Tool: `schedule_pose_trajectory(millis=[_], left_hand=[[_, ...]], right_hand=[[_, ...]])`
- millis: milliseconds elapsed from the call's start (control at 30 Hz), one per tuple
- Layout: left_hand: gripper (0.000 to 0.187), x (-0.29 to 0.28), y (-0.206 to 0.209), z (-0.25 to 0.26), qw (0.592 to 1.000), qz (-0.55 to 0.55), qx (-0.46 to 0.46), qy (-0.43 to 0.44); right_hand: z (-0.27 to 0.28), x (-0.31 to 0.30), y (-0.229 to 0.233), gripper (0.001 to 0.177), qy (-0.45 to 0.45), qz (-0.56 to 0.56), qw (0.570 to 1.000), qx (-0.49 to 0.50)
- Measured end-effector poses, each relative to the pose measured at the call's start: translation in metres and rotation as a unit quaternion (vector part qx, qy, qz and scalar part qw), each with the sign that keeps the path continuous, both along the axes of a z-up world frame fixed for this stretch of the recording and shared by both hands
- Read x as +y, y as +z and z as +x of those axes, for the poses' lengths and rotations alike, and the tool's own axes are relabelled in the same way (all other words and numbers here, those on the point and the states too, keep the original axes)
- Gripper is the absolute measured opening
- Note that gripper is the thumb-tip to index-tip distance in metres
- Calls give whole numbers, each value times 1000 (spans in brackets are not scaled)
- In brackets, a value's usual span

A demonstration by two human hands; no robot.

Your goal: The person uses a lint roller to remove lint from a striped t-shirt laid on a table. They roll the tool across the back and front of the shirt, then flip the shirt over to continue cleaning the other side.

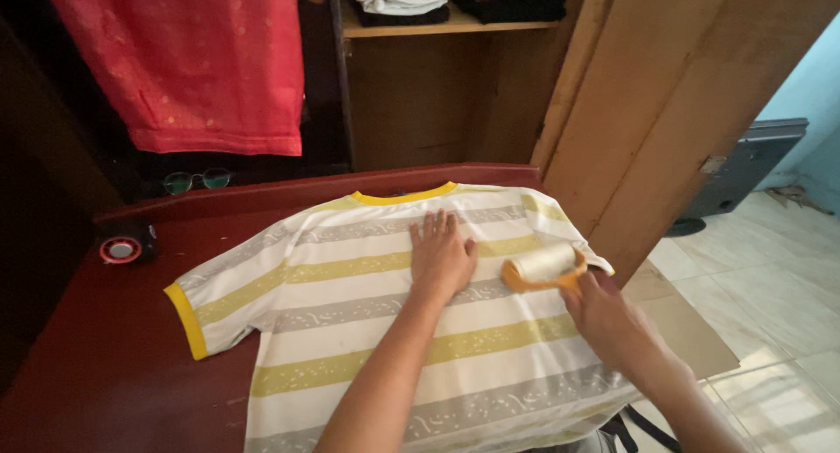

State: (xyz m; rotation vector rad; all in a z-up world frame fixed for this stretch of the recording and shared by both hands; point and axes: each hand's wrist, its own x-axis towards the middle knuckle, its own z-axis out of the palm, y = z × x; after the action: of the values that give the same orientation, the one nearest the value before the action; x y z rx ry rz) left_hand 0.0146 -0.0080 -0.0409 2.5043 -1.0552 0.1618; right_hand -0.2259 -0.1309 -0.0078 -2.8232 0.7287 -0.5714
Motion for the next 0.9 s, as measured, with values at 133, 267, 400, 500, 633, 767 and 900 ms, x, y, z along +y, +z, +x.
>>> schedule_pose_trajectory(millis=[133,267,400,500,633,767,900], left_hand=[[70,-3,1,4,1000,-2,6,-4],[70,-2,0,11,1000,-6,23,-19],[67,4,-3,23,998,7,32,-61],[67,21,-3,36,991,-17,2,-129],[62,57,9,54,993,43,11,-111],[68,83,18,61,993,81,19,-83],[74,87,22,61,994,88,11,-62]], right_hand=[[-45,14,9,49,-40,142,989,19],[-82,17,19,48,-144,97,964,203],[-107,13,26,40,-148,91,963,204],[-114,11,37,41,-152,86,954,243],[-107,14,52,40,-142,83,952,257],[-71,14,59,42,-113,129,960,220],[-28,14,62,46,-114,77,963,233]])
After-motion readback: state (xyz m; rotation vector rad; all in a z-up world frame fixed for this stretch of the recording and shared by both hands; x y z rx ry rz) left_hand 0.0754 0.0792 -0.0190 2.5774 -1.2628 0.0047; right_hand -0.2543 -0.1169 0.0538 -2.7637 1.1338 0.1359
